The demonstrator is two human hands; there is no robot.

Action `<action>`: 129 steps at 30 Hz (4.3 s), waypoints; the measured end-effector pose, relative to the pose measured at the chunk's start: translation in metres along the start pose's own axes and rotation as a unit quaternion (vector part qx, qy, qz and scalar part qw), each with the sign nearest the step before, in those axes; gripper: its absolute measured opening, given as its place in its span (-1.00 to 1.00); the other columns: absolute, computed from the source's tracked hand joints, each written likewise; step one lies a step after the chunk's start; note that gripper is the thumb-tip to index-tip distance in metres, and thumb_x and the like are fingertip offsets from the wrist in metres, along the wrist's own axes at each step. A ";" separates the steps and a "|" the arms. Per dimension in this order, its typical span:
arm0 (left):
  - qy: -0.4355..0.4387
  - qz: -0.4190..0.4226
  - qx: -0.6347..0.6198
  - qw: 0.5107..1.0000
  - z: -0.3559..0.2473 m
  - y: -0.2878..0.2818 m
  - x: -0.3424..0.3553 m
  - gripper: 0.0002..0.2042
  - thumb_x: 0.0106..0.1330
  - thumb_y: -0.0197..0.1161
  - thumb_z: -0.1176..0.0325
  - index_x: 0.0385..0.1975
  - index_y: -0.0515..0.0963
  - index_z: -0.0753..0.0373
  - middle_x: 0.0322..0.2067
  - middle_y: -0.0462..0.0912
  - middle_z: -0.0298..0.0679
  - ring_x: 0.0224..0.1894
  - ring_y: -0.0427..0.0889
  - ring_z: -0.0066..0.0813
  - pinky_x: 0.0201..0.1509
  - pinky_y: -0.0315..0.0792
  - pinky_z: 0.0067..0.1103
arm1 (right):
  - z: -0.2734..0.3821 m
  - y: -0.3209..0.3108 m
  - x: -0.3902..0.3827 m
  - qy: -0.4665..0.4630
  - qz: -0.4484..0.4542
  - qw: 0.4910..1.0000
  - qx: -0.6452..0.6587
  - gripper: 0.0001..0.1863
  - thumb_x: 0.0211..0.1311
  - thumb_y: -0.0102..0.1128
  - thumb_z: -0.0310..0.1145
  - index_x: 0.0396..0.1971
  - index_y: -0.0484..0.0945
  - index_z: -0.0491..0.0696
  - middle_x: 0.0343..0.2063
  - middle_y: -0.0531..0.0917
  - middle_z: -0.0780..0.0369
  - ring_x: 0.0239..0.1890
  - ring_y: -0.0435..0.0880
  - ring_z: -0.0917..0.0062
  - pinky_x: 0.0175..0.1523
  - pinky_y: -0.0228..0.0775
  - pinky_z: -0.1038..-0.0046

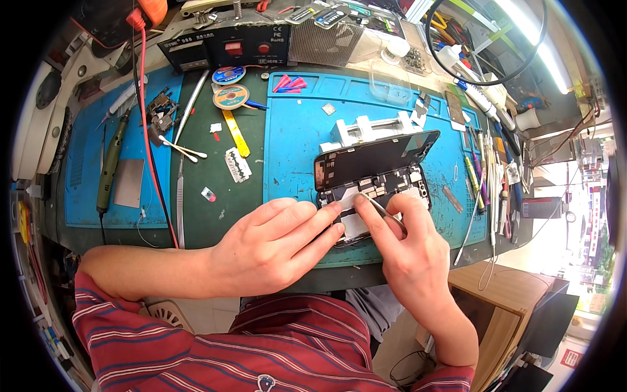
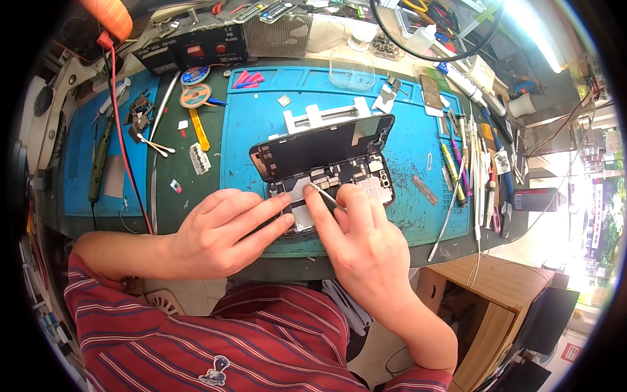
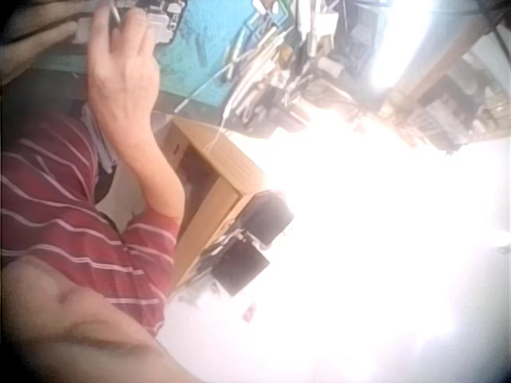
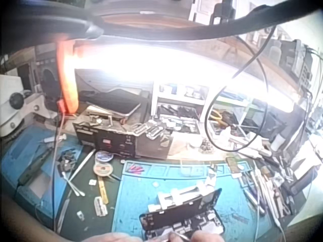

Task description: The person works on a disassembled smartphone placed on a blue mat, using a metal spudger to pry and lift internal components and adhesive. They repeatedly lift and reposition parts inside the phone chassis while holding the device steady with the other hand.

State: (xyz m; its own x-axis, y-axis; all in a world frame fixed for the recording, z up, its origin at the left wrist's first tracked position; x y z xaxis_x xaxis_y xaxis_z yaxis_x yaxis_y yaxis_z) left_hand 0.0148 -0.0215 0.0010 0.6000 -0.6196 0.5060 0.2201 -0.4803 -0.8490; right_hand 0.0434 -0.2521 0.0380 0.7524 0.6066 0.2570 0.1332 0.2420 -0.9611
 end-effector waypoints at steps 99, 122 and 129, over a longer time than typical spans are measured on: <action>-0.401 0.039 -0.729 0.553 -0.220 0.158 0.050 -0.70 0.79 0.02 0.37 0.18 0.66 0.39 -0.32 0.60 -0.36 -0.12 0.71 -0.53 0.03 0.63 -0.55 | 0.074 0.085 -0.246 0.455 -0.366 0.323 0.745 -0.59 0.80 0.05 -0.40 0.46 0.55 -0.23 0.18 0.69 0.30 0.15 0.66 0.66 0.25 0.52 0.57; -0.496 0.040 -0.676 0.543 -0.223 0.161 0.048 -0.65 0.79 -0.04 0.30 0.16 0.66 0.36 -0.53 0.36 -0.46 -0.47 0.60 -0.59 0.01 0.75 -0.33 | 0.092 0.101 -0.242 0.520 -0.330 0.411 0.673 -0.60 0.80 0.06 -0.41 0.47 0.60 -0.10 0.10 0.74 0.31 0.10 0.61 0.71 0.22 0.49 0.59; -0.524 0.046 -0.657 0.541 -0.222 0.169 0.046 -0.63 0.77 -0.06 0.28 0.20 0.64 0.37 -0.55 0.33 -0.47 -0.50 0.58 -0.60 0.00 0.76 -0.33 | 0.092 0.106 -0.242 0.545 -0.307 0.415 0.660 -0.60 0.78 0.03 -0.47 0.46 0.59 -0.13 0.14 0.74 0.28 0.14 0.60 0.70 0.27 0.47 0.59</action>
State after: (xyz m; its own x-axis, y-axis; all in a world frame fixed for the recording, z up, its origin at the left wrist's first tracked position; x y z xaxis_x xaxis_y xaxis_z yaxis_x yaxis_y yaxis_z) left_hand -0.0911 -0.2684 -0.0856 0.8201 -0.3171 -0.4763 -0.1704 -0.9300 0.3256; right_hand -0.1839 -0.3040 -0.1169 0.7783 -0.4062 -0.4788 0.5884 0.7379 0.3306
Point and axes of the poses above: each hand's wrist, its own x-axis towards the middle knuckle, its own y-axis out of the palm, z = x × y, the point moved 2 cm from there along x, towards the middle knuckle
